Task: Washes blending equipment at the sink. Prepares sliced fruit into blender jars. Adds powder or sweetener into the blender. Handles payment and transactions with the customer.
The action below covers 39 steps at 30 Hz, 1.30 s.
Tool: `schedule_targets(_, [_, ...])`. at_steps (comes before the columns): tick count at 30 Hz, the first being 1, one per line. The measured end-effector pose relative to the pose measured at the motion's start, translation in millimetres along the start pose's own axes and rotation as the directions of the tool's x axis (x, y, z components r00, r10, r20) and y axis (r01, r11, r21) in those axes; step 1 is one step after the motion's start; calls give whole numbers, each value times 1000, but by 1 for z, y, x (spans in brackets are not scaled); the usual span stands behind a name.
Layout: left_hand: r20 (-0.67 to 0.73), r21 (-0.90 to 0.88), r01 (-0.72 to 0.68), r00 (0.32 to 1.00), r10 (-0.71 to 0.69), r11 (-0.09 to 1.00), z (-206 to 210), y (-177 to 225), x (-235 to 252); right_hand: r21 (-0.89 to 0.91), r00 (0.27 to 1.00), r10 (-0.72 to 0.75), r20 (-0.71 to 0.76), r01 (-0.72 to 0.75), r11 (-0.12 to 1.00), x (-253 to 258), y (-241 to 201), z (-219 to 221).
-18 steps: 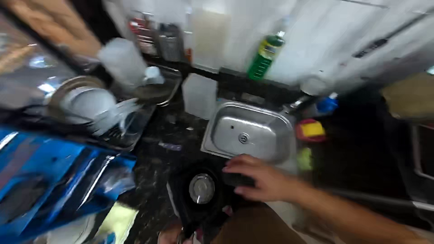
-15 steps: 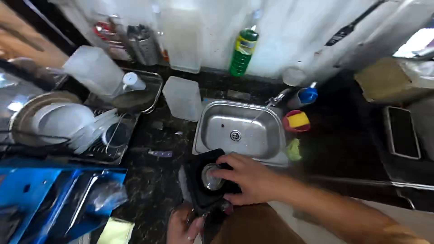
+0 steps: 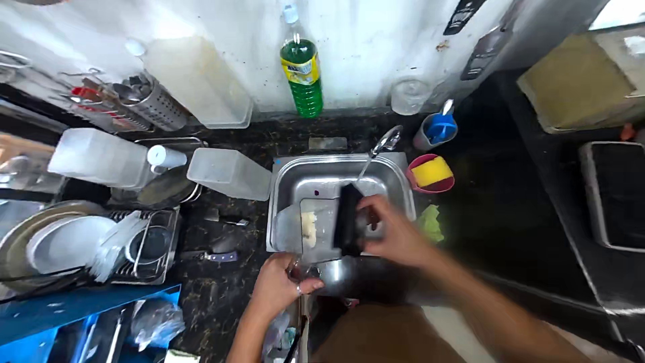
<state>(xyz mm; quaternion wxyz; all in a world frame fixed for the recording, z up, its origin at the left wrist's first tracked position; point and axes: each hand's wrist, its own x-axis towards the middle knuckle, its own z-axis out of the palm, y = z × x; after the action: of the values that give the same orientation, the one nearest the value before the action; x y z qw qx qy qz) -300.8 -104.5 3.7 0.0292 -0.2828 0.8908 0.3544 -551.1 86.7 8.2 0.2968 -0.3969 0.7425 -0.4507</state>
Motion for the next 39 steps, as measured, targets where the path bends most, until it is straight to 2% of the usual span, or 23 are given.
schedule_targets(2, [34,114,65,997,-69,991,-11,9,17,230,986,162,-47,-147,962,14,52,-11])
schedule_targets(4, [62,233,63,995,-79,971,-15,16,36,438,923,385,-2,-346,830,36,109,-6])
schedule_targets(6, [139,338,71,982,-124,938,-16,27,61,617,831,548,92,-480,624,58,156,6])
schedule_targets(8, [237,433,106,945,-227,895,-15,40,88,774,720,661,210,-535,337,82,182,16])
schedule_targets(10, [321,509,146,882,-344,848,-12,51,111,873,645,692,323,-485,45,96,193,26])
schedule_targets(12, [355,559,157,842,-406,814,-9,59,130,894,621,665,415,-415,-169,103,200,32])
schedule_targets(16, [395,628,162,776,-491,761,1,79,158,877,628,613,480,-322,-357,110,208,32])
schedule_targets(19, [404,687,134,746,-529,714,8,86,172,864,650,579,492,-284,-415,114,211,31])
schedule_targets(21, [411,712,118,729,-548,692,12,88,179,870,663,573,483,-285,-403,115,209,29])
schedule_targets(23, [415,726,110,717,-560,679,14,90,186,883,660,587,469,-334,-330,116,206,26])
schedule_targets(25, [417,749,88,706,-571,657,16,92,190,888,626,639,447,-399,-229,115,206,26])
schedule_targets(26, [416,757,82,704,-575,648,15,94,192,887,609,681,407,-441,-135,114,206,26])
schedule_targets(28, [416,766,75,700,-581,638,13,97,195,844,616,741,267,-520,129,110,201,25])
schedule_targets(31, [427,753,60,713,-557,655,8,94,201,676,729,685,-15,-497,544,98,192,25])
schedule_targets(33, [460,705,45,730,-505,708,3,85,204,567,781,600,-171,-421,709,85,193,19])
schedule_targets(35, [481,607,50,772,-417,793,-5,75,203,511,806,529,-266,-347,786,65,187,5])
schedule_targets(39, [437,274,139,863,-252,952,-5,64,216,569,824,427,-373,-160,807,4,151,-28])
